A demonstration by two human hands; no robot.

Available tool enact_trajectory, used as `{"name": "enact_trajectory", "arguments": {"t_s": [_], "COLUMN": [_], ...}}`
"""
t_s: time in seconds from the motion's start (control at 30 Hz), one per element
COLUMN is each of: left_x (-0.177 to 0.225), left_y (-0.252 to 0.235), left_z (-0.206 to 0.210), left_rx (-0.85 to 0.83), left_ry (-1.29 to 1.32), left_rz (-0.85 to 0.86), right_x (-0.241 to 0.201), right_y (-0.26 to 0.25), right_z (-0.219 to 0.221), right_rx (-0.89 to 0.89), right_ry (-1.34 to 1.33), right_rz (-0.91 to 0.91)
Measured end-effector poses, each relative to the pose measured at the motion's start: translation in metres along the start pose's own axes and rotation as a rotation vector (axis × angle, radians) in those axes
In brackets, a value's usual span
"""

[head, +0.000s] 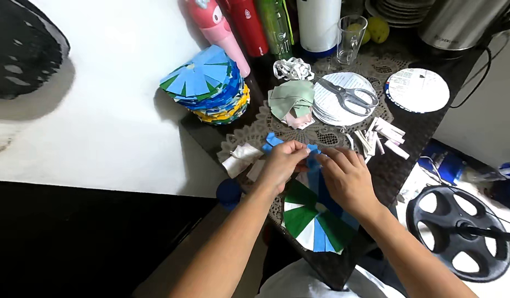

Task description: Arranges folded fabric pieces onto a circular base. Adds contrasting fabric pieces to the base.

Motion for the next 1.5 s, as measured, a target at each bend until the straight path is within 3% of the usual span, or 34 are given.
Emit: {"name": "enact_trajectory", "arguments": {"t_s": [0.2, 0.4, 0.47, 0.57, 0.63, 0.7, 0.8, 0.87, 0.97, 1.17, 1.33, 1.5], "left_x": [-0.002, -0.001, 0.002, 0.015, 0.02, 0.02, 0.015, 0.015, 0.013, 0.006, 0.014, 0.014], "left_y": [-0.005, -0.013, -0.016, -0.012, -0.007, -0.006, -0.013, -0.017, -0.025, -0.022, 0.005, 0.029], "left_z": [-0.004, -0.014, -0.023, -0.034, -0.025, -0.012, 0.005, 0.01, 0.009, 0.023, 0.037, 0.049], "left_rx": [-0.027, -0.077, -0.005, 0.179, 0.158, 0.052, -0.138, -0.145, -0.058, -0.137, -0.148, -0.171], "left_ry": [0.083, 0.204, -0.062, -0.703, -0.792, -0.644, -0.241, -0.074, -0.079, 0.103, 0.023, -0.104], "left_rz": [-0.023, 0.01, 0.068, 0.138, 0.242, 0.326, 0.263, 0.231, 0.226, 0.189, 0.23, 0.268], "right_x": [0.007, 0.03, 0.041, 0.055, 0.059, 0.059, 0.057, 0.057, 0.064, 0.066, 0.064, 0.052], "right_y": [-0.022, -0.054, -0.06, -0.062, -0.061, -0.059, -0.058, -0.057, -0.054, -0.039, -0.016, 0.012], "right_z": [0.003, 0.009, 0.011, 0.011, 0.008, 0.004, -0.001, -0.005, -0.01, -0.013, -0.024, -0.041], "right_rx": [0.01, -0.268, -0.378, -0.467, -0.482, -0.48, -0.481, -0.454, -0.401, -0.376, -0.311, -0.289], "right_ry": [0.01, -0.282, -0.375, -0.494, -0.564, -0.601, -0.64, -0.629, -0.573, -0.685, -0.85, -0.803], "right_rz": [-0.134, 0.174, 0.287, 0.401, 0.437, 0.437, 0.4, 0.365, 0.382, 0.477, 0.567, 0.552]}}
Point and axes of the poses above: each hand's wrist, its own y-axis away from the middle knuckle, its own z-axis out of the palm, x = y × z, the point moved 7 cm from there along -y, towards the middle knuckle, and after that the axes turned 12 degrees about -x, right-handed, at the moved point
